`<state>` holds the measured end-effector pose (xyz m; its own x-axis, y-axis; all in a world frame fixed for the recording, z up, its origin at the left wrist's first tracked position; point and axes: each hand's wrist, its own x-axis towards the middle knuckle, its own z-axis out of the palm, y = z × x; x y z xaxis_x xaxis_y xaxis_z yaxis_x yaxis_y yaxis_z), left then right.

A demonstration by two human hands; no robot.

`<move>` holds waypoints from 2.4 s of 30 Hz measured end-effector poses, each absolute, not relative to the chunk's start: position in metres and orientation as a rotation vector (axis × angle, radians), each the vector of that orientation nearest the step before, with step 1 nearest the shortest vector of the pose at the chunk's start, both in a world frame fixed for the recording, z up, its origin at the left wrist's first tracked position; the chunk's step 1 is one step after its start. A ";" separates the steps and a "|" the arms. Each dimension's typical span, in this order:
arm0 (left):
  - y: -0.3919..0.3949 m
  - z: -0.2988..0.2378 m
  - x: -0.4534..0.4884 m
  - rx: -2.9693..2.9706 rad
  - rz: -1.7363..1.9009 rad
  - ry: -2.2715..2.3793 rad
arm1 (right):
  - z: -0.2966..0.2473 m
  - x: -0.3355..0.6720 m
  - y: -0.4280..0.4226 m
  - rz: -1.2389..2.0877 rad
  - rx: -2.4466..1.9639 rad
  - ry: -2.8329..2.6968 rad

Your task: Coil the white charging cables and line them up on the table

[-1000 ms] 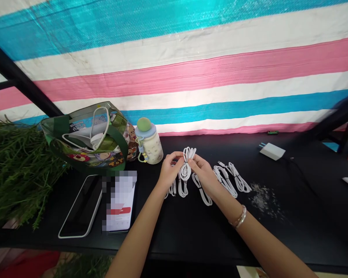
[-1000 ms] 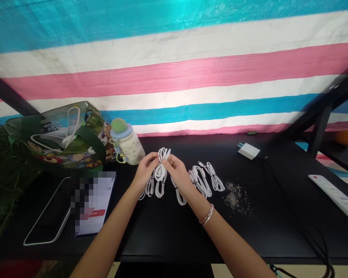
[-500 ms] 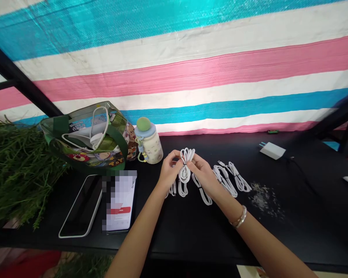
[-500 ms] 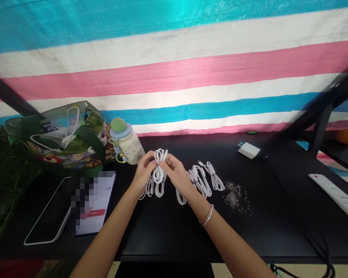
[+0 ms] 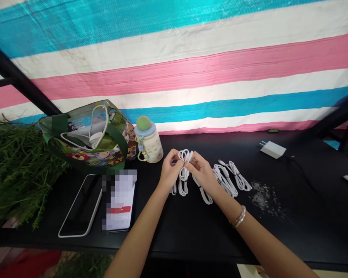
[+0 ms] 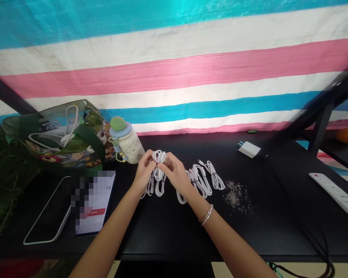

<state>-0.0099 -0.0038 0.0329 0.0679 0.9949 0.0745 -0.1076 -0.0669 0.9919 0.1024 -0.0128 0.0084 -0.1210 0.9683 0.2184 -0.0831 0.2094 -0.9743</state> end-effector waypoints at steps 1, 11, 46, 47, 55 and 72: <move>-0.004 0.032 -0.010 1.203 1.259 1.047 | 0.009 0.102 -0.013 1.154 -0.950 -1.347; -0.005 0.027 -0.009 0.979 1.269 1.020 | 0.009 0.099 -0.014 1.066 -1.000 -1.315; 0.001 0.021 -0.007 1.040 1.256 1.047 | 0.008 0.104 -0.009 1.083 -0.939 -1.137; 0.001 0.022 -0.007 1.031 1.259 1.057 | 0.007 0.104 -0.009 1.055 -0.953 -1.141; -0.001 0.023 -0.006 1.150 1.307 1.122 | 0.009 0.106 -0.013 0.903 -0.957 -1.231; -0.003 0.024 -0.006 1.165 1.315 1.070 | 0.015 0.107 -0.010 1.109 -0.866 -1.177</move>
<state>-0.0062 -0.0029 0.0243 0.0030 0.9974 0.0714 -0.1332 -0.0703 0.9886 0.1073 -0.0095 0.0149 0.0206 0.9654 0.2599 -0.2018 0.2586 -0.9447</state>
